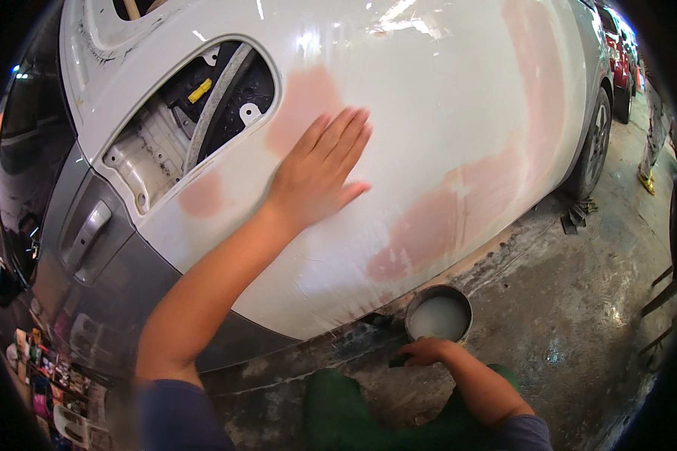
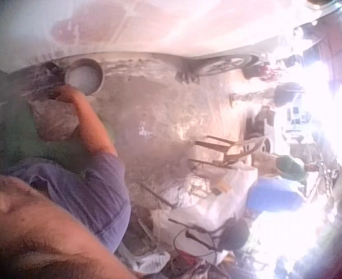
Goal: The person sands the exterior surface of a white car door using a sanding block and water. They repeatedly dip the block into a bucket of water and wipe the surface with a green cloth. The person works on the area around the door handle and the lower edge of the door panel.
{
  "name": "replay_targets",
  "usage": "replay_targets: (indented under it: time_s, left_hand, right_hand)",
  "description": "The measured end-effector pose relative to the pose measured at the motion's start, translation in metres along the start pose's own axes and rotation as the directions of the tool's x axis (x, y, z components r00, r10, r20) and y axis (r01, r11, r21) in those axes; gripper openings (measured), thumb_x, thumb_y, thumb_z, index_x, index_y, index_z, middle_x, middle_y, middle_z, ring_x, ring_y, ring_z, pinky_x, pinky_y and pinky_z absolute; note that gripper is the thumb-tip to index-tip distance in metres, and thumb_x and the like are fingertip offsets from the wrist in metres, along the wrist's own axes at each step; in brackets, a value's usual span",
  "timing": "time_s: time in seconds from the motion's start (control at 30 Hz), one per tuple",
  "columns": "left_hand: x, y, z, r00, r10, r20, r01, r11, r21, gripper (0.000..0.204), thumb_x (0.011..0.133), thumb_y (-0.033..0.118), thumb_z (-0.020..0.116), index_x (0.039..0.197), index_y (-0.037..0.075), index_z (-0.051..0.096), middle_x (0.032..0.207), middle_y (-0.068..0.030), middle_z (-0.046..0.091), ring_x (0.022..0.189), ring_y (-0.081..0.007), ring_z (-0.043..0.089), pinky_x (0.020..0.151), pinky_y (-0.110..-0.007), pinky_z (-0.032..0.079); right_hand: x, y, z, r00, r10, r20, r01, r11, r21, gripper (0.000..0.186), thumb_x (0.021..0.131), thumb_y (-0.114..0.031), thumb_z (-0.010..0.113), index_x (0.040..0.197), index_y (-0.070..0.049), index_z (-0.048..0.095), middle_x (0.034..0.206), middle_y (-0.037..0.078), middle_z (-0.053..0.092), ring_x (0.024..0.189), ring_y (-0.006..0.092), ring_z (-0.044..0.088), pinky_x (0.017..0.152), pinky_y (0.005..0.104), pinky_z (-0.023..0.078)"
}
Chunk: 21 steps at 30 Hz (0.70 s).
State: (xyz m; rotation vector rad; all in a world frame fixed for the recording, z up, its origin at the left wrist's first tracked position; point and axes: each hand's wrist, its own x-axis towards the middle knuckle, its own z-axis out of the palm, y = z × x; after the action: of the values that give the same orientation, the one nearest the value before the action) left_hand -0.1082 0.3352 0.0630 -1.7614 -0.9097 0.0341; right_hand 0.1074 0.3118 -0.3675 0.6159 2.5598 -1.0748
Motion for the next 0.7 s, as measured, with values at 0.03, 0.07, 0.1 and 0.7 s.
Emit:
replay_targets:
  time_s: [0.03,0.07,0.1,0.7]
  left_hand:
    - [0.024,-0.002,0.007,0.998,-0.009,-0.055,0.009,1.0,0.001,0.083,0.094,0.058,0.058,0.152,0.001,0.045,0.164,-0.0143,0.036,0.154,-0.0279,0.028,0.127,-0.045,0.02]
    - [0.047,-0.006,0.012,0.994,-0.015,-0.104,0.016,1.0,0.006,0.082,0.095,0.058,0.057,0.152,0.001,0.045,0.164,-0.0138,0.037,0.154,-0.0273,0.028,0.127,-0.044,0.021]
    - [0.067,-0.008,0.017,0.989,-0.038,-0.145,0.042,0.999,0.021,0.082,0.096,0.059,0.057,0.152,0.001,0.045,0.164,-0.014,0.037,0.154,-0.0272,0.028,0.127,-0.044,0.021]
    - [-0.054,0.033,0.007,0.988,0.008,0.156,-0.006,1.0,-0.012,0.092,0.094,0.061,0.055,0.158,0.001,0.033,0.169,-0.0157,0.025,0.158,-0.0294,0.02,0.129,-0.044,0.014]
  right_hand:
    - [0.002,0.001,0.001,1.0,0.003,0.008,-0.004,1.0,0.003,0.055,0.093,-0.043,0.068,0.144,-0.024,0.057,0.135,0.012,0.067,0.129,0.0379,0.058,0.106,0.051,0.046]
    - [0.007,-0.002,0.001,1.0,-0.001,0.015,0.001,1.0,0.005,0.055,0.093,-0.043,0.068,0.144,-0.023,0.058,0.134,0.012,0.067,0.129,0.0376,0.058,0.106,0.0505,0.046]
    - [0.01,-0.004,0.002,1.0,-0.002,0.022,0.001,1.0,0.01,0.055,0.093,-0.042,0.069,0.143,-0.023,0.058,0.133,0.013,0.067,0.128,0.0373,0.059,0.105,0.05,0.047]
    - [0.014,-0.009,0.002,0.999,-0.029,0.034,0.028,0.999,0.026,0.056,0.094,-0.037,0.068,0.147,-0.025,0.055,0.135,0.016,0.066,0.127,0.0385,0.059,0.107,0.0491,0.046]
